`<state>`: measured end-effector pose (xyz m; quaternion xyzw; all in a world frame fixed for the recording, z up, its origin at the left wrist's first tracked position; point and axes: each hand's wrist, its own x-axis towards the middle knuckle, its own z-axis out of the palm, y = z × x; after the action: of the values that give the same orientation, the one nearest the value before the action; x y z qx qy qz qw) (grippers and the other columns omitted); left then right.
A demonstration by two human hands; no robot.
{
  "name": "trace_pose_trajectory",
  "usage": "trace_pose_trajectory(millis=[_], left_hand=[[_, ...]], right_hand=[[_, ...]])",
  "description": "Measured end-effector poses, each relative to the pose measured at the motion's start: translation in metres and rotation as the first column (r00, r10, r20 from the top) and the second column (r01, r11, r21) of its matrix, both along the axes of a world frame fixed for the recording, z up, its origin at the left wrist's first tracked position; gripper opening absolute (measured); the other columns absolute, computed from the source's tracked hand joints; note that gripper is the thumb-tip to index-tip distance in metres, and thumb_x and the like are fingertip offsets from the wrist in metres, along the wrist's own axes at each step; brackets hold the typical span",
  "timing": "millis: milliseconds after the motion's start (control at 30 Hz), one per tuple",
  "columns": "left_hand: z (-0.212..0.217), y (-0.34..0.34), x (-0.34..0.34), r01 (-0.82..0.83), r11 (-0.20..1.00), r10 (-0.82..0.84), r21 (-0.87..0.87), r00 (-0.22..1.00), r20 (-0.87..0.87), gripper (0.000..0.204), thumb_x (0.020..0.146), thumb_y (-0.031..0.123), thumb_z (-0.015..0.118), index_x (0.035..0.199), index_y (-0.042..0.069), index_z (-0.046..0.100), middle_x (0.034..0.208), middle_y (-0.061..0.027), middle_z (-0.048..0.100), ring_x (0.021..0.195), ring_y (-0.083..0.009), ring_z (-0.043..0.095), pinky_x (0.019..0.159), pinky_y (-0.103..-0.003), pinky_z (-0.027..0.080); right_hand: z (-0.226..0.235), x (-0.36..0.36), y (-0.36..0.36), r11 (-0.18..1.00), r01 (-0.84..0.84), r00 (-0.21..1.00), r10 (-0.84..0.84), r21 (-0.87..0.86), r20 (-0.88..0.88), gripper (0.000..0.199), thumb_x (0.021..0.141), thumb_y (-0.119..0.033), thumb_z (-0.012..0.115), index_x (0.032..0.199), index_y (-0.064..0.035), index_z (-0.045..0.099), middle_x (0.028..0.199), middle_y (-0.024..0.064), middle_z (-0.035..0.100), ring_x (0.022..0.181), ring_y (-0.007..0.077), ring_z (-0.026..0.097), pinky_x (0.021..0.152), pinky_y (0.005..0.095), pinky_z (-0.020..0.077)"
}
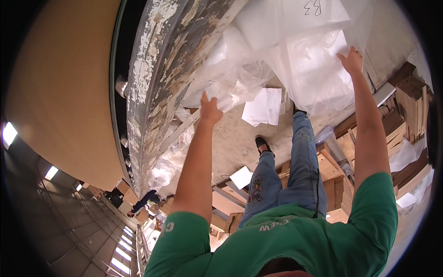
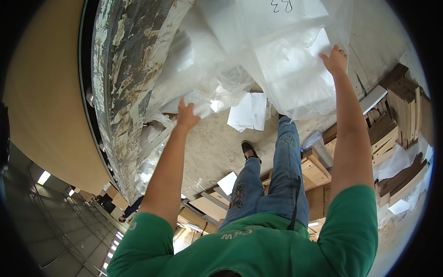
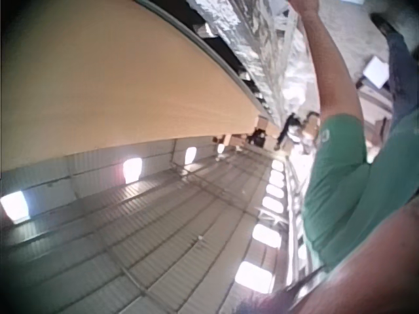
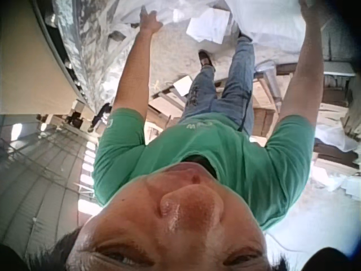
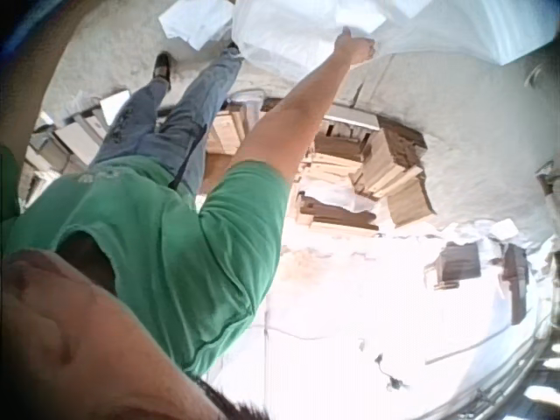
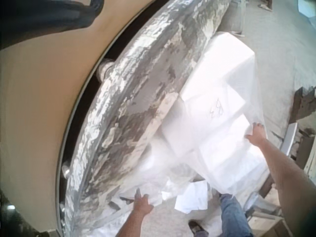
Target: The person places foam protective sheets and wooden panels into a cardboard box on a conveyor belt, then collects a stack of wooden boards from a pallet and brings them to the packaging station.
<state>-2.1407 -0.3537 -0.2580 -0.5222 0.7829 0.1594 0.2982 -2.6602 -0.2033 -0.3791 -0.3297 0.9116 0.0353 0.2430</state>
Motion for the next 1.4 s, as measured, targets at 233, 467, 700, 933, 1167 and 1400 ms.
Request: trace_pose_trajectory(millis=[233, 467, 700, 933, 1167, 1400], left_hand=[[0.023, -0.052, -0.008, 0.057, 0.981, -0.005, -0.187, 0.963, 0.269, 0.045, 0.071, 0.017, 0.062, 0.116, 0.018, 0.054, 0.114, -0.0205, 0.049, 0.109, -0.0377, 0.047, 0.089, -0.045, 0.039], [0.065, -0.038, -0.020, 0.156, 0.921, -0.167, -0.356, 0.986, 0.001, 0.053, 0.067, 0.021, 0.067, 0.118, 0.014, 0.055, 0.137, -0.0252, 0.030, 0.126, -0.0422, 0.028, 0.102, -0.050, 0.027], [0.058, -0.025, 0.000, 0.143, 0.956, -0.152, -0.255, 0.988, -0.014, 0.054, 0.063, 0.014, 0.070, 0.115, 0.011, 0.057, 0.139, -0.0255, 0.026, 0.126, -0.0436, 0.027, 0.100, -0.047, 0.031], [0.065, -0.012, 0.008, 0.186, 0.905, -0.232, -0.382, 0.970, -0.078, 0.049, 0.064, 0.014, 0.069, 0.112, 0.015, 0.059, 0.131, -0.0248, 0.040, 0.124, -0.0414, 0.032, 0.097, -0.046, 0.033], [0.088, 0.008, 0.050, 0.161, 0.980, -0.152, -0.114, 0.985, 0.085, 0.046, 0.066, 0.023, 0.069, 0.110, 0.014, 0.059, 0.123, -0.0176, 0.044, 0.108, -0.0358, 0.047, 0.090, -0.044, 0.040], [0.139, 0.069, 0.093, 0.003, 0.999, -0.006, -0.045, 0.998, -0.056, 0.047, 0.066, 0.033, 0.066, 0.104, 0.006, 0.058, 0.106, -0.0183, 0.055, 0.103, -0.0312, 0.053, 0.087, -0.040, 0.044]], right_hand=[[-0.035, 0.000, 0.031, 0.989, 0.025, 0.985, 0.001, -0.147, 0.173, 0.055, 0.075, -0.035, 0.067, 0.116, -0.0006, 0.049, 0.110, 0.0208, 0.056, 0.105, 0.0342, 0.051, 0.091, 0.0392, 0.0408], [-0.044, 0.026, 0.016, 0.981, 0.110, 0.982, -0.083, -0.162, 0.169, 0.054, 0.073, -0.032, 0.068, 0.113, 0.0013, 0.052, 0.107, 0.0210, 0.059, 0.098, 0.0360, 0.056, 0.085, 0.0406, 0.0452], [0.013, 0.034, 0.024, 0.925, 0.355, 0.816, -0.235, -0.138, 0.528, 0.048, 0.070, -0.030, 0.071, 0.102, 0.0029, 0.055, 0.090, 0.0121, 0.062, 0.078, 0.0227, 0.059, 0.072, 0.0303, 0.0471], [0.066, 0.010, 0.101, 0.415, 0.908, 0.254, -0.443, -0.055, 0.860, 0.035, 0.078, -0.022, 0.069, 0.100, 0.0004, 0.053, 0.088, 0.0067, 0.057, 0.074, 0.0140, 0.054, 0.064, 0.0254, 0.0465], [0.134, 0.006, 0.222, 0.149, 0.975, 0.214, -0.426, -0.165, 0.879, 0.020, 0.080, -0.018, 0.068, 0.090, -0.0050, 0.056, 0.081, 0.0040, 0.058, 0.070, 0.0135, 0.055, 0.055, 0.0258, 0.0468], [0.174, 0.083, 0.349, 0.059, 0.953, 0.286, -0.486, -0.296, 0.826, 0.027, 0.083, -0.025, 0.061, 0.103, -0.0072, 0.056, 0.088, 0.0046, 0.056, 0.072, 0.0188, 0.055, 0.059, 0.0318, 0.0491]])
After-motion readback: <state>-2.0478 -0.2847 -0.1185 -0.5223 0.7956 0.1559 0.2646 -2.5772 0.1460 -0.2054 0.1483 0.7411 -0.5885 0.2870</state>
